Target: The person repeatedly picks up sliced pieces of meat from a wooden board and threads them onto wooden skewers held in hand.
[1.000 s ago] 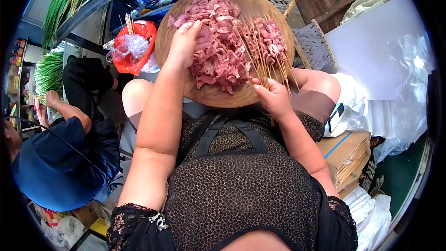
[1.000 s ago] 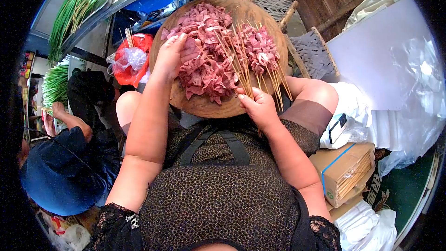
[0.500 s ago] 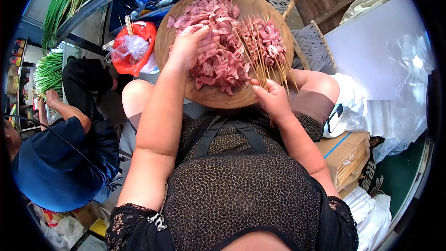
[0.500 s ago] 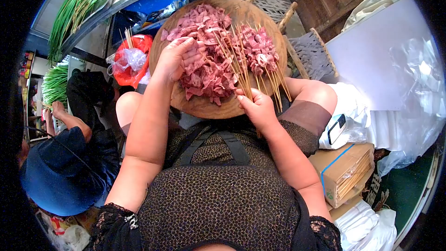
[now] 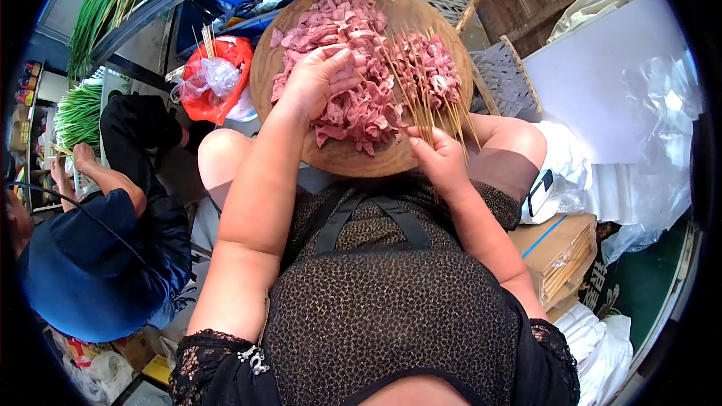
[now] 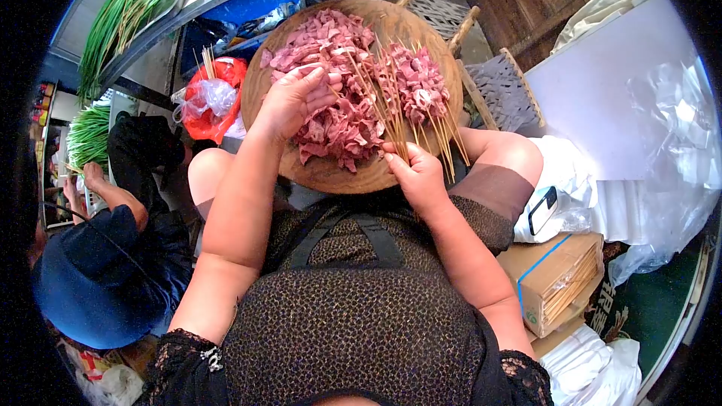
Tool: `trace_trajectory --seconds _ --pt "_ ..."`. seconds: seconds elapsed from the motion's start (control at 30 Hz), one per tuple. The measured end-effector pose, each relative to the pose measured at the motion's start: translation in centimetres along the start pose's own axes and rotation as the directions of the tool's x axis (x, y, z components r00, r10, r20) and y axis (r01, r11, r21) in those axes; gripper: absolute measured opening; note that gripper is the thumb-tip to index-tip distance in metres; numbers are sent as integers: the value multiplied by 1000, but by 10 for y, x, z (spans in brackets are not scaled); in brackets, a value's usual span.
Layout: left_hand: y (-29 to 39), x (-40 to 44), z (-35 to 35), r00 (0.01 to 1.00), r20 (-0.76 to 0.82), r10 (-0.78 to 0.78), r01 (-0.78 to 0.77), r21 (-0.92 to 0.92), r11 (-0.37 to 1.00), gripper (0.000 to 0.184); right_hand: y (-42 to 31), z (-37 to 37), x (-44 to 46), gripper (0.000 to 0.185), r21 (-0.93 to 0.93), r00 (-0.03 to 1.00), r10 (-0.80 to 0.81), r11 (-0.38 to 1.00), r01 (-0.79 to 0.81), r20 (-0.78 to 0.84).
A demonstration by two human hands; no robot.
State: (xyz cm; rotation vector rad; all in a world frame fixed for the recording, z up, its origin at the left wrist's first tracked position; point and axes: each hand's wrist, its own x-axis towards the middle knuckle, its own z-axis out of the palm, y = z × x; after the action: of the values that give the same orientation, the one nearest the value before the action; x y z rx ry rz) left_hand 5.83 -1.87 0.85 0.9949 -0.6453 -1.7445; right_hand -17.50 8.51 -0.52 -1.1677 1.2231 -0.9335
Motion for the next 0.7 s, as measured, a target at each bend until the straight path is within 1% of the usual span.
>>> trace_trajectory --seconds 0.03,0.07,0.1,0.13,0.2,0.33,0.4,0.53,0.6,0.63,0.7 --pt "0 0 0 1000 0 3 -3 0 1000 22 -4 0 -1 21 19 999 43 999 -43 -9" --pt "-1 -1 -1 999 34 42 -40 -56 998 24 -6 -1 0 19 37 996 84 996 -83 -17" --pt "-2 -2 -1 995 64 80 -73 -113 991 25 -6 -2 0 19 36 996 83 996 -82 -16" --pt "-2 -2 -2 994 64 83 -75 -114 991 25 -6 -3 0 19 35 996 87 996 -87 -10" --pt "0 -2 -3 995 89 35 -26 -99 995 28 -4 -5 0 19 33 996 88 996 -88 -3" --pt "1 -4 0 995 93 21 -12 -91 996 28 -4 -10 1 19 2 998 61 998 -61 5" --pt "1 -5 -1 991 137 -6 22 -110 994 28 -3 -15 2 19 3 998 57 998 -57 17" --pt "3 -8 3 989 149 -3 13 -68 998 27 -6 -22 5 20 1 996 72 997 -72 50" --pt "1 -7 5 993 116 26 -23 -20 1000 27 -5 -19 6 21 -19 999 4 1000 -4 33" --pt "1 -7 6 993 116 26 -24 -22 999 27 -7 -19 6 21 -20 999 4 1000 -4 33" --pt "1 -9 7 991 132 19 -13 -45 999 26 -13 -17 5 19 32 993 101 994 -103 57"
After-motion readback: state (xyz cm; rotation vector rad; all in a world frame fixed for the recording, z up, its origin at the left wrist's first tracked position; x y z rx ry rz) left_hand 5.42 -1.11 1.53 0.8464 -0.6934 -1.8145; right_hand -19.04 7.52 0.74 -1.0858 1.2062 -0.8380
